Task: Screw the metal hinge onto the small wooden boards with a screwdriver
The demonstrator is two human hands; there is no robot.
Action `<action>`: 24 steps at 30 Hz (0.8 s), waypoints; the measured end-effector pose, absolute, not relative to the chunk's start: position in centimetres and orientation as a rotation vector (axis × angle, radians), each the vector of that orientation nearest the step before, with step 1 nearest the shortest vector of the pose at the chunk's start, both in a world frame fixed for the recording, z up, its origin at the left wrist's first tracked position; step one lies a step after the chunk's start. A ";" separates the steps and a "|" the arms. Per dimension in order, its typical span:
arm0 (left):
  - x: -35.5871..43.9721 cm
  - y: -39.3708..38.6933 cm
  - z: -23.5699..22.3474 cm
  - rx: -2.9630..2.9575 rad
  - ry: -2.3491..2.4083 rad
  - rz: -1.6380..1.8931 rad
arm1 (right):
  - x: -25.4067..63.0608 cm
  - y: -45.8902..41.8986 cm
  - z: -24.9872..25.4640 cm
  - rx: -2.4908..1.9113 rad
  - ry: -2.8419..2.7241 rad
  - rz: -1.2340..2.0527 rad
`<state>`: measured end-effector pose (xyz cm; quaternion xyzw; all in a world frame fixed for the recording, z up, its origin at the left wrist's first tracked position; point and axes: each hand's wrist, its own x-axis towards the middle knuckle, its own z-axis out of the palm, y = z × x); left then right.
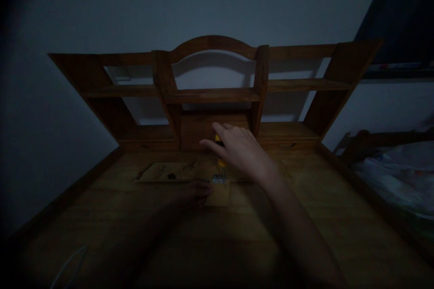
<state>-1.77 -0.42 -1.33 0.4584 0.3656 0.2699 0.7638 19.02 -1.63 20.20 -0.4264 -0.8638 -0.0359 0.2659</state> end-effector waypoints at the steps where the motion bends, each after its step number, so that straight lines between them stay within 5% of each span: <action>1: -1.7 -0.4 -1.3 0.994 0.805 0.591 | 19.2 -1.4 20.2 -1.105 -2.344 -0.030; 13: -1.7 -0.7 -0.7 1.001 0.844 0.590 | 20.6 -0.8 21.1 -0.908 -2.406 0.703; 24: -1.7 -0.5 -1.1 0.995 0.859 0.595 | 22.5 0.0 20.6 -0.906 -2.461 0.754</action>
